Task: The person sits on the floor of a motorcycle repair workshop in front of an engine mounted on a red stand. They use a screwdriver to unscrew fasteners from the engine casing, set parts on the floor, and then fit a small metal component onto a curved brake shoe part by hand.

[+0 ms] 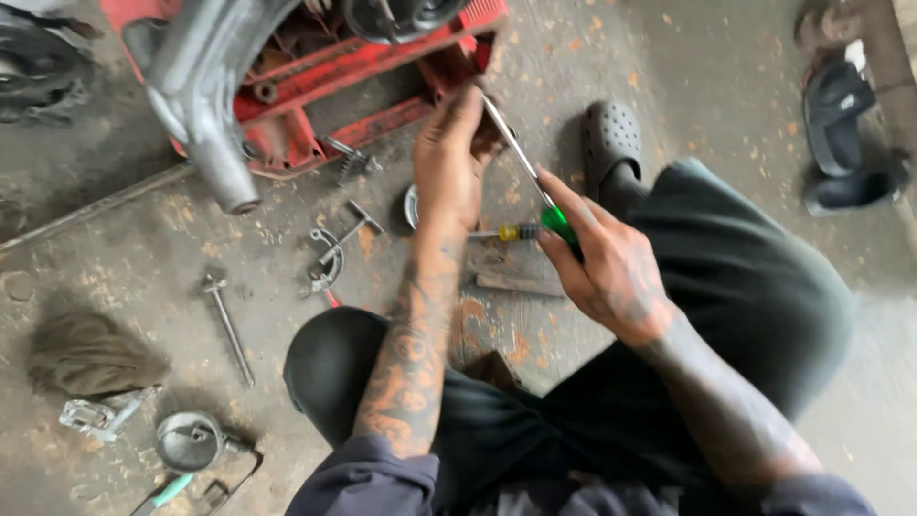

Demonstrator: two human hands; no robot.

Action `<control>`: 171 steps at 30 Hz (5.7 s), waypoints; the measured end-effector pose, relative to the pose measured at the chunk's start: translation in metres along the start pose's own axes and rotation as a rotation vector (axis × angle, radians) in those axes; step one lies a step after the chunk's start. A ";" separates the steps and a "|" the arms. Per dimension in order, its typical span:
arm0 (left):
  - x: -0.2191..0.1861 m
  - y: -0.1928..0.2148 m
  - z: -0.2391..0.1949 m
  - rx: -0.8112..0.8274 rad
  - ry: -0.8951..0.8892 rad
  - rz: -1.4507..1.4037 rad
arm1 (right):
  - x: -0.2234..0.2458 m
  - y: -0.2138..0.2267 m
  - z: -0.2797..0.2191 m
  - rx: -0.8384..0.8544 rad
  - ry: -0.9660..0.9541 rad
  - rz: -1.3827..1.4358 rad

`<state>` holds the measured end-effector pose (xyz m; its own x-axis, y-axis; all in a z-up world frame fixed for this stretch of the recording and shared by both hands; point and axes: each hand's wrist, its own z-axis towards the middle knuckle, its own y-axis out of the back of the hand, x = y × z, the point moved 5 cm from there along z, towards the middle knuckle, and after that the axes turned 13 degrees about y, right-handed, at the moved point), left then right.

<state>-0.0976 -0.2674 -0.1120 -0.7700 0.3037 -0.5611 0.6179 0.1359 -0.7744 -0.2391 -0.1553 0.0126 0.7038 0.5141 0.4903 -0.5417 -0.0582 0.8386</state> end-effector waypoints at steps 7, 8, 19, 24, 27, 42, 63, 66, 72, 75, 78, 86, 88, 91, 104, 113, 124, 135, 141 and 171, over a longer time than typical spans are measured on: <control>-0.027 0.026 -0.021 -0.035 0.072 -0.094 | 0.014 -0.007 0.009 0.083 -0.008 0.106; -0.023 0.033 -0.018 -0.041 0.058 -0.092 | 0.015 -0.009 0.008 0.085 0.006 0.112; -0.019 0.044 -0.005 -0.147 0.043 0.119 | 0.006 -0.014 0.007 0.054 -0.073 0.049; -0.019 0.052 0.001 -0.175 0.072 0.133 | 0.002 -0.018 0.010 0.046 -0.026 -0.024; -0.019 0.057 -0.001 -0.226 0.087 0.108 | -0.002 -0.027 0.011 0.069 -0.013 -0.101; -0.039 0.071 0.007 -0.113 0.172 0.062 | 0.009 -0.025 0.030 0.203 -0.142 0.045; -0.025 0.056 0.038 -0.282 0.064 0.043 | -0.004 -0.030 0.039 0.051 -0.113 0.418; -0.023 0.034 0.056 -0.268 0.042 -0.027 | -0.015 -0.025 0.043 -0.031 -0.080 0.284; -0.038 0.000 0.069 -0.266 -0.168 0.237 | -0.033 -0.027 0.057 -0.128 -0.114 0.162; -0.046 -0.003 0.072 -0.255 -0.260 0.368 | -0.042 -0.034 0.065 -0.112 -0.135 0.139; -0.051 -0.002 0.071 -0.241 -0.291 0.447 | -0.046 -0.044 0.070 -0.113 -0.153 0.118; -0.062 -0.037 0.060 -0.164 -0.454 0.997 | -0.057 -0.042 0.077 -0.186 -0.165 0.088; -0.061 -0.039 0.059 -0.261 -0.321 1.098 | -0.060 -0.041 0.081 -0.161 -0.145 0.115; -0.056 -0.044 0.060 -0.166 -0.211 0.985 | -0.066 -0.046 0.085 -0.173 -0.141 0.071; -0.089 -0.074 0.055 -0.237 -0.376 1.380 | -0.069 -0.047 0.105 -0.213 -0.135 0.009; -0.092 -0.090 0.061 -0.425 -0.493 1.904 | -0.070 -0.034 0.112 -0.297 -0.139 -0.013; -0.091 -0.083 0.060 -0.513 -0.080 1.904 | -0.085 -0.059 0.114 -0.073 -0.221 0.231; -0.093 -0.082 0.062 -0.464 -0.078 1.893 | -0.083 -0.058 0.114 -0.070 -0.193 0.264; -0.087 -0.073 0.062 -0.466 -0.077 1.832 | -0.087 -0.061 0.115 -0.048 -0.186 0.267; -0.009 0.001 0.058 -0.267 0.088 0.592 | -0.076 -0.019 0.080 -0.202 -0.352 0.555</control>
<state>-0.0991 -0.3243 -0.1247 -0.2788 0.4734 -0.8356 0.9603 0.1480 -0.2365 -0.2457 -0.2616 -0.0219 0.3859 0.1433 0.9114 -0.9164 -0.0542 0.3965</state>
